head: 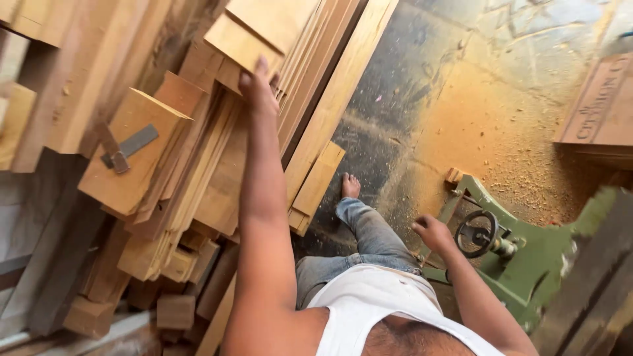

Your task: The person is inspecting and organizing various wooden planks and blocks in a workshop environment.

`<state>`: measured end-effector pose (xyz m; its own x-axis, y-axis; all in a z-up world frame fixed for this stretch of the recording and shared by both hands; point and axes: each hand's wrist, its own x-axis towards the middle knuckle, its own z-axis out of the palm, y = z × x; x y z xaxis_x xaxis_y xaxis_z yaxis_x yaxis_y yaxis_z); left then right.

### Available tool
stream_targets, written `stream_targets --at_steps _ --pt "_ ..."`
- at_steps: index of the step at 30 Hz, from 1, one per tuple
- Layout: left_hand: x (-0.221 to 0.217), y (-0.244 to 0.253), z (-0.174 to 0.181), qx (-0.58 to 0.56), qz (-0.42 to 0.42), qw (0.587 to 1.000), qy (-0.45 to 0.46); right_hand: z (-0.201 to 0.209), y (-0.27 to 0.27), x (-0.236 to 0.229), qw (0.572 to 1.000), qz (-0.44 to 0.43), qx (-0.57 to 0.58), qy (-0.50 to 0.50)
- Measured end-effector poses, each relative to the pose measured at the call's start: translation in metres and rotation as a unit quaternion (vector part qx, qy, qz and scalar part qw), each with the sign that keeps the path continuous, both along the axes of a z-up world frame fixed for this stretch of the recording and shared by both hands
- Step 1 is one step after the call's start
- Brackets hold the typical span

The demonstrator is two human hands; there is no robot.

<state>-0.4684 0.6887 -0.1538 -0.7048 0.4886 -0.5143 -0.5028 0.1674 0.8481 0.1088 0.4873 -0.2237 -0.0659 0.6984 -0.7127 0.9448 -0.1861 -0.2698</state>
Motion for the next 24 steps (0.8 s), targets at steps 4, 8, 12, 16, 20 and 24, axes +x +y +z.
stream_targets --at_steps 4,8,12,16,20,24 --pt "0.062 -0.133 0.059 0.107 -0.047 0.979 0.167 0.072 -0.027 -0.068 0.994 -0.054 0.027 0.089" --pt "0.115 -0.314 0.127 0.101 -0.205 0.825 0.517 0.164 -0.099 -0.14 0.877 -0.179 -0.047 0.443" --pt "0.157 -0.478 0.188 0.277 -0.417 0.591 0.633 0.261 -0.207 -0.189 0.49 -0.341 -0.205 0.775" --pt "0.173 -0.587 0.194 0.269 -0.517 0.572 0.577 0.195 -0.324 -0.151 0.577 -0.513 -0.136 0.621" --pt "0.186 -0.659 0.216 0.274 -0.566 0.587 0.51 0.209 -0.4 -0.123 0.639 -0.585 -0.095 0.491" --pt "0.207 -0.707 0.186 0.188 -0.5 0.735 0.418 0.252 -0.445 -0.085 0.626 -0.511 -0.083 0.583"
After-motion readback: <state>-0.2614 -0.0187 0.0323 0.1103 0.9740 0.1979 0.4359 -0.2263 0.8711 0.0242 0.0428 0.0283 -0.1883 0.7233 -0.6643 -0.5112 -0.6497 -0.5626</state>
